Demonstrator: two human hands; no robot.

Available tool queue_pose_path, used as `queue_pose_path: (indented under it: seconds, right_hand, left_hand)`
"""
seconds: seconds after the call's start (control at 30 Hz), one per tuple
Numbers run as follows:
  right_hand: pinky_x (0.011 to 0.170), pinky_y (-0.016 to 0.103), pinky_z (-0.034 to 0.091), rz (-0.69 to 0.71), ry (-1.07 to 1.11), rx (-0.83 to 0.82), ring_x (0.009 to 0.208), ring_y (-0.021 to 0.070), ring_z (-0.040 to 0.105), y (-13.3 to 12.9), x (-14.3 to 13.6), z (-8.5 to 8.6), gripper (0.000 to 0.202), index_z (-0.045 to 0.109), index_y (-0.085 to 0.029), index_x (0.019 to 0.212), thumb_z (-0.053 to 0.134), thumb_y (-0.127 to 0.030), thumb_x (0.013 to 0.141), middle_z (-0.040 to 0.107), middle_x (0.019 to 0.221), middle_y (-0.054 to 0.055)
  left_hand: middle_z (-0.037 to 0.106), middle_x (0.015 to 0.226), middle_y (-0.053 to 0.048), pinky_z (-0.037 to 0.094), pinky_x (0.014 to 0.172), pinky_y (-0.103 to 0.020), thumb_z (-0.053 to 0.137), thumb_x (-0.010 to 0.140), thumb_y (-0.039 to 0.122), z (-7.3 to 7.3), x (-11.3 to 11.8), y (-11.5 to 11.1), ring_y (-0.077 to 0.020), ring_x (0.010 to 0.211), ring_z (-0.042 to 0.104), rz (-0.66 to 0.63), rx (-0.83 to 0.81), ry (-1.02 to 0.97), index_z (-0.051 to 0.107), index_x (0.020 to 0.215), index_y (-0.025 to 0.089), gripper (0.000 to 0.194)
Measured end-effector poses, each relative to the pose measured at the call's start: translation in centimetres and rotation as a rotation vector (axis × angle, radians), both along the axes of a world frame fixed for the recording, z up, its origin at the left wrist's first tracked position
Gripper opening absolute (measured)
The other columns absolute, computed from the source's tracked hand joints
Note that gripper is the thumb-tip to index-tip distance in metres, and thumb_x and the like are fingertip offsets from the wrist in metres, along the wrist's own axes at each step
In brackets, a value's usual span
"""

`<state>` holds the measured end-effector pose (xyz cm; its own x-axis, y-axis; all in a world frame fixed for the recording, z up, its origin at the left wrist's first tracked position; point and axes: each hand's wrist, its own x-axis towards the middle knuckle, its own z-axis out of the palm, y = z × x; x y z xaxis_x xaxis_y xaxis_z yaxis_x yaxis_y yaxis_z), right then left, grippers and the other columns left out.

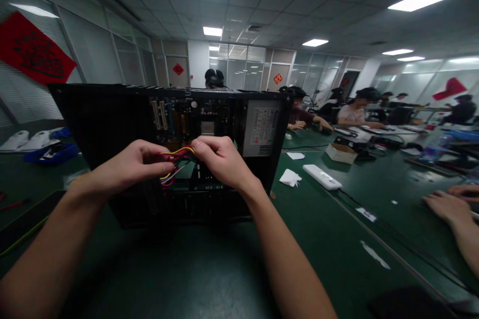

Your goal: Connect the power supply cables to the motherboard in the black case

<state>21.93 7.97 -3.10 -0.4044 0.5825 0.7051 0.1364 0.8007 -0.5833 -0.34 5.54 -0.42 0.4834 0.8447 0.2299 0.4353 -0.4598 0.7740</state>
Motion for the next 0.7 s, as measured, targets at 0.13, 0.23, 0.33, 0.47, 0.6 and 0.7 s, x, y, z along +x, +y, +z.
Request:
queue_pose_path:
  seconds: [0.13,0.23,0.33,0.47,0.6,0.7]
  right_hand:
    - [0.056,0.025,0.033,0.029,-0.002,-0.004,0.059,0.0114,0.041,-0.8,0.3,0.6,0.055,0.052,-0.019,0.064,0.043,-0.06,0.099,0.045,0.061,-0.002]
    - [0.059,0.025,0.036,0.041,-0.119,0.063,0.065,0.0122,0.048,-2.0,0.5,1.5,0.043,0.063,-0.018,0.077,0.06,-0.058,0.092,0.057,0.07,-0.001]
    - [0.061,0.024,0.038,0.036,-0.196,0.102,0.067,0.0124,0.051,-3.0,0.8,2.1,0.034,0.067,-0.018,0.09,0.071,-0.051,0.086,0.062,0.077,0.0]
    - [0.059,0.025,0.037,-0.082,-0.113,0.127,0.065,0.0124,0.05,-3.2,1.3,2.2,0.026,0.066,-0.018,0.088,0.069,-0.044,0.089,0.061,0.075,0.0]
    - [0.06,0.025,0.04,-0.195,0.064,0.107,0.069,0.0136,0.053,-2.8,1.9,2.3,0.024,0.063,-0.019,0.083,0.067,-0.041,0.09,0.06,0.075,0.0]
    - [0.061,0.026,0.044,-0.186,0.123,0.064,0.069,0.014,0.056,-2.9,2.2,2.6,0.025,0.061,-0.019,0.08,0.07,-0.041,0.088,0.061,0.074,0.0]
  left_hand:
    - [0.066,0.071,-0.004,0.043,0.049,-0.022,0.073,0.077,0.055,-0.8,1.4,-0.3,-0.0123,0.057,0.054,-0.057,-0.181,-0.156,0.074,0.088,0.014,0.042]
    - [0.067,0.072,-0.003,0.044,0.051,-0.021,0.071,0.079,0.055,-1.1,2.1,-0.3,-0.0113,0.057,0.054,-0.075,-0.211,-0.206,0.073,0.083,0.015,0.04]
    - [0.069,0.074,-0.004,0.047,0.056,-0.022,0.069,0.081,0.054,-1.0,2.4,-0.3,-0.0131,0.062,0.058,-0.014,-0.074,-0.151,0.074,0.08,0.015,0.04]
    - [0.074,0.093,-0.007,0.057,0.078,-0.03,0.066,0.086,0.054,-0.5,2.5,-0.7,-0.0221,0.088,0.068,0.038,0.129,-0.123,0.075,0.102,0.017,0.042]
    - [0.07,0.124,-0.009,0.054,0.099,-0.04,0.075,0.081,0.046,-0.2,2.5,-1.6,-0.0277,0.112,0.066,-0.048,0.206,-0.099,0.061,0.135,0.022,0.061]
    - [0.064,0.137,-0.01,0.052,0.105,-0.044,0.081,0.076,0.04,-0.3,2.8,-2.4,-0.0293,0.119,0.064,-0.093,0.249,0.006,0.05,0.147,0.026,0.078]
